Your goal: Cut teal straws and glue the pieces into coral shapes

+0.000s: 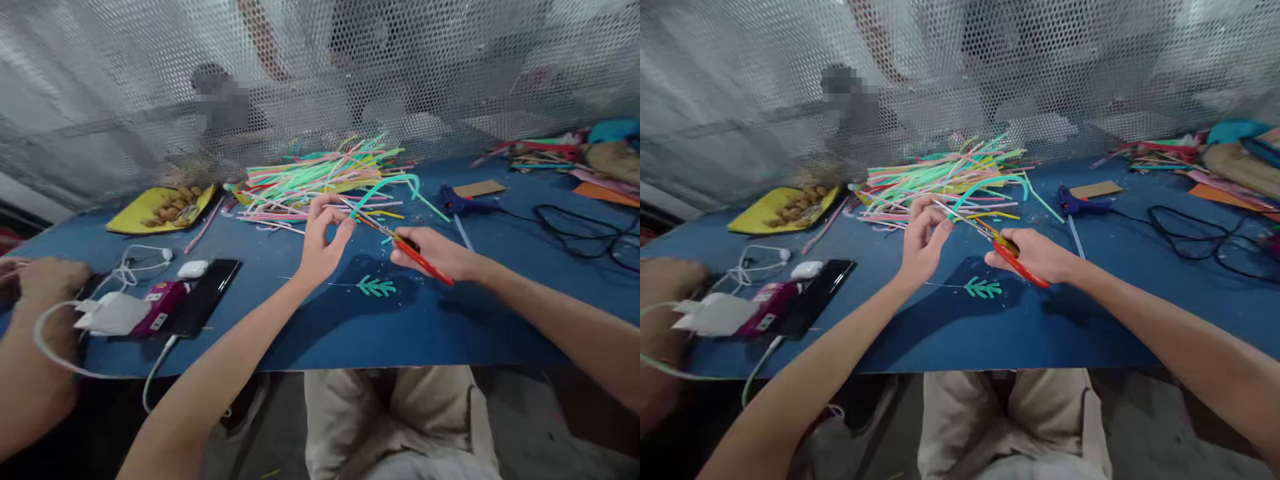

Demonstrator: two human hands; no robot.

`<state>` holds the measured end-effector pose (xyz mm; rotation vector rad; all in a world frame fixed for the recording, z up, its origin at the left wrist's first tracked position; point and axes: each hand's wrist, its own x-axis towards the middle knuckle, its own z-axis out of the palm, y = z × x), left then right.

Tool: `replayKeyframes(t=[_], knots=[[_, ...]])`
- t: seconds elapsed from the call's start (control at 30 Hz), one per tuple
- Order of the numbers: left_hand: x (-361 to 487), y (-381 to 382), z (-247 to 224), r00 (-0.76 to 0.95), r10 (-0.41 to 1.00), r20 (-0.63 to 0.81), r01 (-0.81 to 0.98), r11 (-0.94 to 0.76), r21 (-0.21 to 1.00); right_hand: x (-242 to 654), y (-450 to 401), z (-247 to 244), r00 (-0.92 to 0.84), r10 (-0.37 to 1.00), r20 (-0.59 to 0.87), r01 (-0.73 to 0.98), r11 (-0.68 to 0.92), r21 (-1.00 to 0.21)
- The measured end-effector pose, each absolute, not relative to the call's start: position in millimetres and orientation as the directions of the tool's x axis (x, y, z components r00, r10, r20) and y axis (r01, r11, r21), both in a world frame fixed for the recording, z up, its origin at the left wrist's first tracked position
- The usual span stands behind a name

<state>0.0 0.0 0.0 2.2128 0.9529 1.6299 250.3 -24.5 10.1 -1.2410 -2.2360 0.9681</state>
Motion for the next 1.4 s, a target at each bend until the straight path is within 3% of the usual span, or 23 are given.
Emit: replayKeyframes(t=[0.2,0.5,0.73,0.87,1.0,1.1,1.27,1.4], knots=[[1,-3,4,0.188,0.673,0.716,0.357,-0.726,0.588,245,-27,8,-0.503,0.863,0.032,0.563,0.356,-0.746],[0,1,4,0.217,0.898,0.383,0.035,-0.399,0.916,250,-21,9,-0.450,0.892,0.040,0.612,0.341,-0.713],[-2,5,2,0.186,0.975,0.120,-0.084,-0.106,0.991,248,-20,7,-0.427,0.904,0.012,0.638,0.311,-0.705],[-3,6,3,0.204,0.977,0.065,-0.076,-0.050,0.996,248,-19,6,-0.404,0.915,0.011,0.671,0.305,-0.676],[-4,7,2,0.175,0.979,0.108,-0.009,-0.108,0.994,248,-19,7,-0.407,0.913,-0.004,0.674,0.298,-0.676],[-4,7,2,0.166,0.954,0.248,0.057,-0.261,0.964,248,-20,7,-0.398,0.917,-0.012,0.685,0.289,-0.669],[-4,-1,12,0.242,0.830,0.502,0.229,-0.551,0.802,247,-23,6,-0.428,0.904,-0.011,0.652,0.300,-0.697],[0,-8,18,0.273,0.761,0.588,0.310,-0.648,0.695,244,-28,10,-0.459,0.888,-0.014,0.599,0.298,-0.743]])
